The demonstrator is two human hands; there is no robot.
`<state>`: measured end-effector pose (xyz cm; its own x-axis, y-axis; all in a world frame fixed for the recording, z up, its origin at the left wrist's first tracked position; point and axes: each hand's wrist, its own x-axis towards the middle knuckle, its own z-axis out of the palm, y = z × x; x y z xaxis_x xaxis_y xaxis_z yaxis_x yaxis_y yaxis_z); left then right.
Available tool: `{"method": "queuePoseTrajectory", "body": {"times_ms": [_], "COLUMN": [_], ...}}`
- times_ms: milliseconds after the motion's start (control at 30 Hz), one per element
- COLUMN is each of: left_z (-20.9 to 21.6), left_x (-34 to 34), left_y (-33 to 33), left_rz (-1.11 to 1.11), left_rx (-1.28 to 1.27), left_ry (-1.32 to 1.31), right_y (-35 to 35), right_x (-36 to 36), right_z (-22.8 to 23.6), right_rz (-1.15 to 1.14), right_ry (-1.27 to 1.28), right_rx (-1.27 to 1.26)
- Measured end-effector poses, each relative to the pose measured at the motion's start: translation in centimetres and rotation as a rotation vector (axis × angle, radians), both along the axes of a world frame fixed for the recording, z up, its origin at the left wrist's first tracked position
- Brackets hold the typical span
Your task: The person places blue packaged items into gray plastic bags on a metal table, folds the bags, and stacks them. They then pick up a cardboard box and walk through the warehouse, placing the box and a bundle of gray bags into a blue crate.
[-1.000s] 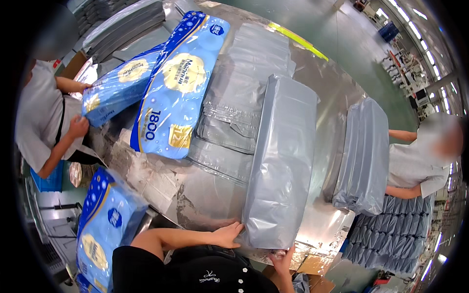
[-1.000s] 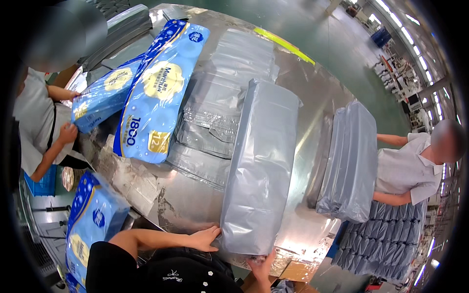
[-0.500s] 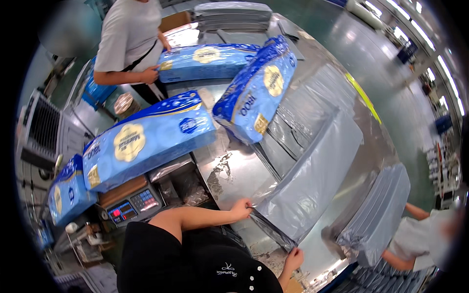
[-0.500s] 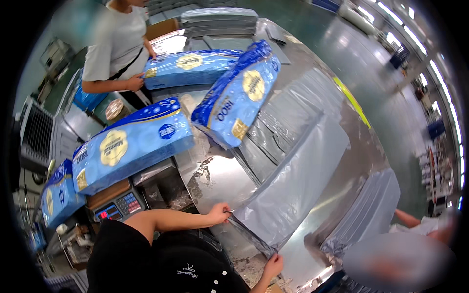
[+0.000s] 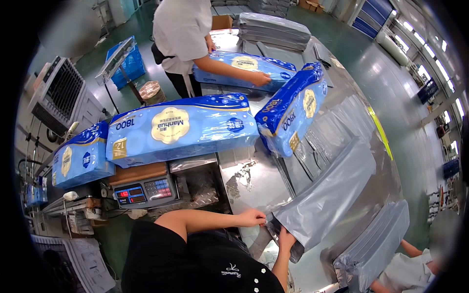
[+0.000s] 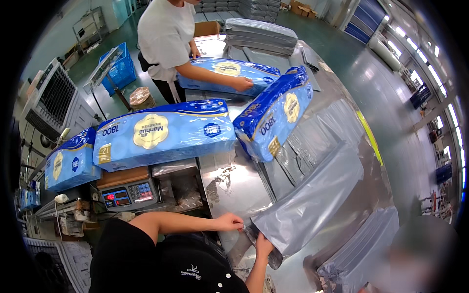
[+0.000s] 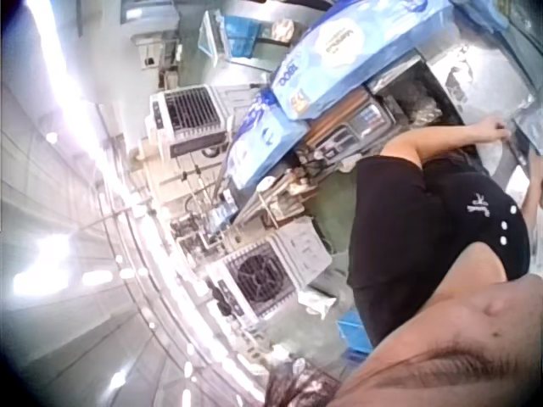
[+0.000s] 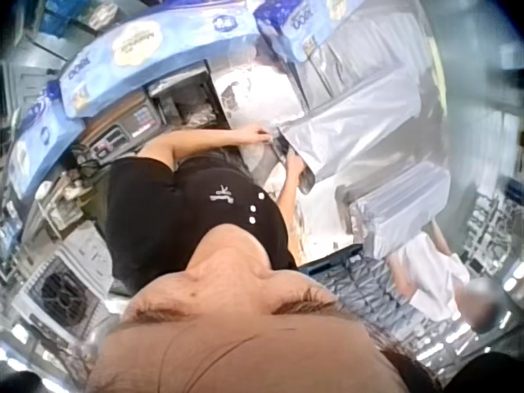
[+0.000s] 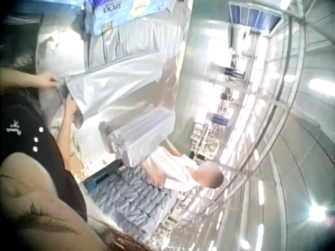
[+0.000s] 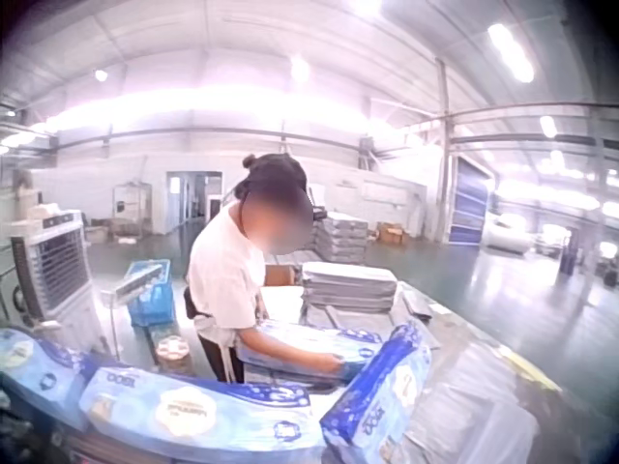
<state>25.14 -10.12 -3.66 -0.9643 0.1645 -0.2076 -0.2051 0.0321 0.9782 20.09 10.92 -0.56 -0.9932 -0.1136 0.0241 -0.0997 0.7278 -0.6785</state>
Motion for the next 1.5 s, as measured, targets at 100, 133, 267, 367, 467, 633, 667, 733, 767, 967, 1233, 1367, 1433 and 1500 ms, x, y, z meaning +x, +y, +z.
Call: {"method": "queuePoseTrajectory", "body": {"times_ms": [100, 133, 267, 367, 467, 633, 667, 733, 767, 967, 1233, 1367, 1433, 1500], "left_z": [1.4, 1.1, 1.0, -0.2, 0.0, 0.1, 0.6, 0.4, 0.4, 1.5, 2.4, 1.7, 0.7, 0.7], "left_x": [-0.8, -1.1, -1.9, -2.0, -1.7, -1.1, -0.8, -1.3, -2.0, -0.7, -1.7, -0.9, -0.3, 0.7], "left_y": [-0.6, -0.8, -2.0, -1.7, -1.5, -0.7, -0.7, -0.6, -1.1, -0.4, -0.1, -0.4, -1.5, -2.6], "left_rz": [-0.050, -0.083, -0.168, -0.235, -0.234, -0.246, -0.270, -0.296, -0.313, -0.180, -0.259, -0.190, -0.139, -0.163], "left_rx": [-0.091, -0.048, 0.009, -0.086, -0.028, 0.032, -0.024, -0.067, -0.104, 0.061, -0.022, 0.343, 0.312, 0.133], "left_ry": [-0.041, -0.031, 0.023, 0.082, 0.055, 0.065, 0.087, 0.037, 0.020, -0.048, -0.221, -0.370, -0.482, -0.575], "right_y": [-4.5, -4.7, -5.7, -6.1, -6.5, -5.5, -6.5, -6.2, -6.7, -4.8, -5.1, -1.7, 5.5, 16.9], "right_x": [1.6, 1.7, 3.0, 3.6, 4.6, 5.7, 5.7, 4.9, 4.2, 4.7, 4.4, 8.7, 14.7, 24.7], "right_z": [3.7, 3.2, 1.2, 0.5, 0.6, -0.7, 0.6, 0.6, 0.4, 0.2, 3.0, 3.2, 4.5, 3.9], "right_rz": [0.312, 0.315, 0.294, 0.228, 0.186, 0.041, 0.048, 0.163, 0.216, 0.163, 0.129, 0.002, 0.001, -0.301], "right_ry": [-0.047, 0.022, 0.282, 0.150, 0.155, 0.091, 0.056, 0.201, 0.283, 0.296, 0.371, -0.093, -0.690, -1.180], "right_rx": [-0.293, -0.269, -0.235, -0.260, -0.233, -0.335, -0.289, -0.204, -0.173, -0.200, -0.197, -0.478, -0.803, -0.945]}}
